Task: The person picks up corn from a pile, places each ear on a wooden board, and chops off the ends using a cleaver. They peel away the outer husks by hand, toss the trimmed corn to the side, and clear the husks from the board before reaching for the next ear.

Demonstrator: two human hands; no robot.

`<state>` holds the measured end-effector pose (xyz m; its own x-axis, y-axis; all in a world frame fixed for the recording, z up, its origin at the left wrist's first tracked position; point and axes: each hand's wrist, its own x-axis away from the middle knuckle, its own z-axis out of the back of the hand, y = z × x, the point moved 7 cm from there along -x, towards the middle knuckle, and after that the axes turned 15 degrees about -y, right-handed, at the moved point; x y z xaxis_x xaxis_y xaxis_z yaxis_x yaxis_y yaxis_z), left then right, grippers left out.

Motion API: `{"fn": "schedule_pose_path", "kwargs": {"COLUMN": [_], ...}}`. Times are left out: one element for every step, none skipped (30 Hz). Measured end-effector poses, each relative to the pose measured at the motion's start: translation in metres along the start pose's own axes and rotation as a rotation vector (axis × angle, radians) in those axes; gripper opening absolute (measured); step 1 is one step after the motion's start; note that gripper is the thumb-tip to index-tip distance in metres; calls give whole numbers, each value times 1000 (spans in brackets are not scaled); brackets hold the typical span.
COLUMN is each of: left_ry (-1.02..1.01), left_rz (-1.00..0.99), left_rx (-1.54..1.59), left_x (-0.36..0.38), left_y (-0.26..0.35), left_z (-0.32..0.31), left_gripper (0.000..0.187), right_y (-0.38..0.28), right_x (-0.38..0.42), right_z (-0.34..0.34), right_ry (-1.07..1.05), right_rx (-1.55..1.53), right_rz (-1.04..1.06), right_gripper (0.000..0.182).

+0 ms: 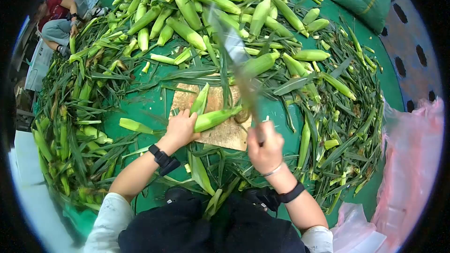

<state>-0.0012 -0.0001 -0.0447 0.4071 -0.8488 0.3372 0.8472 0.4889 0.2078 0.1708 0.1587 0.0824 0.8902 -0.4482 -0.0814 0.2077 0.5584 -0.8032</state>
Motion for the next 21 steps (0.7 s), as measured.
{"fn": "schedule_pose_path", "kwargs": {"left_ry": [5, -26, -65, -199, -186, -345, -520, -504, -149, 57, 85, 60, 232, 343, 476, 480, 481, 474, 466, 480, 473], "left_rz": [6, 27, 45, 84, 91, 128, 157, 181, 23, -57, -302, -561, -590, -572, -523, -372, -200, -7, 187, 332, 466], "left_rx": [1, 20, 36, 136, 141, 486, 825, 1113, 1205, 1393, 1629, 1868, 1876, 1741, 1624, 1444, 1255, 1180, 1107, 937, 782], "left_x": [6, 13, 20, 27, 24, 30, 42, 37, 15, -12, -43, -72, -84, -76, -72, -60, -40, -26, -3, 38, 74], "left_y": [0, -2, -4, -11, -19, -35, -40, -32, -27, -18, -8, 2, -6, -16, -38, -61, -90, -131, -172, -193, -209], "left_z": [4, 5, 5, 3, 5, -8, -22, -9, 12, 45, 82, 120, 154, 179, 185, 177, 161, 118, 77, 64, 52], "left_gripper": [54, 53, 52, 54, 54, 57, 60, 67, 62, 54, 53, 52, 59, 67, 66, 58, 51, 43, 36, 32, 29], "right_y": [25, 68, 103, 104, 104, 113, 122, 135, 146, 134, 115, 96, 79, 63, 48, 40, 30, 13, 7, 14, 19], "right_x": [9, 26, 50, 70, 77, 85, 107, 128, 136, 125, 120, 117, 107, 95, 83, 71, 60, 44, 33, 28, 30], "right_z": [-25, -52, -71, -63, -44, -27, -17, -6, 2, 3, 6, 7, 1, -9, -23, -43, -68, -94, -124, -158, -190], "right_ry": [-125, -264, -402, -348, -298, -326, -350, -240, -132, -150, -167, -185, -226, -314, -405, -485, -578, -648, -700, -752, -803], "right_rx": [29, 123, 212, 194, 196, 150, 91, 67, 51, 61, 99, 137, 156, 122, 81, -8, -110, -118, -161, -339, -498], "right_rz": [-85, -224, -371, -425, -458, -594, -751, -757, -750, -735, -722, -709, -577, -497, -409, -356, -293, -198, -131, -256, -407], "right_gripper": [17, 21, 25, 29, 32, 33, 34, 34, 34, 34, 33, 34, 33, 33, 33, 31, 30, 27, 27, 25, 23]}}
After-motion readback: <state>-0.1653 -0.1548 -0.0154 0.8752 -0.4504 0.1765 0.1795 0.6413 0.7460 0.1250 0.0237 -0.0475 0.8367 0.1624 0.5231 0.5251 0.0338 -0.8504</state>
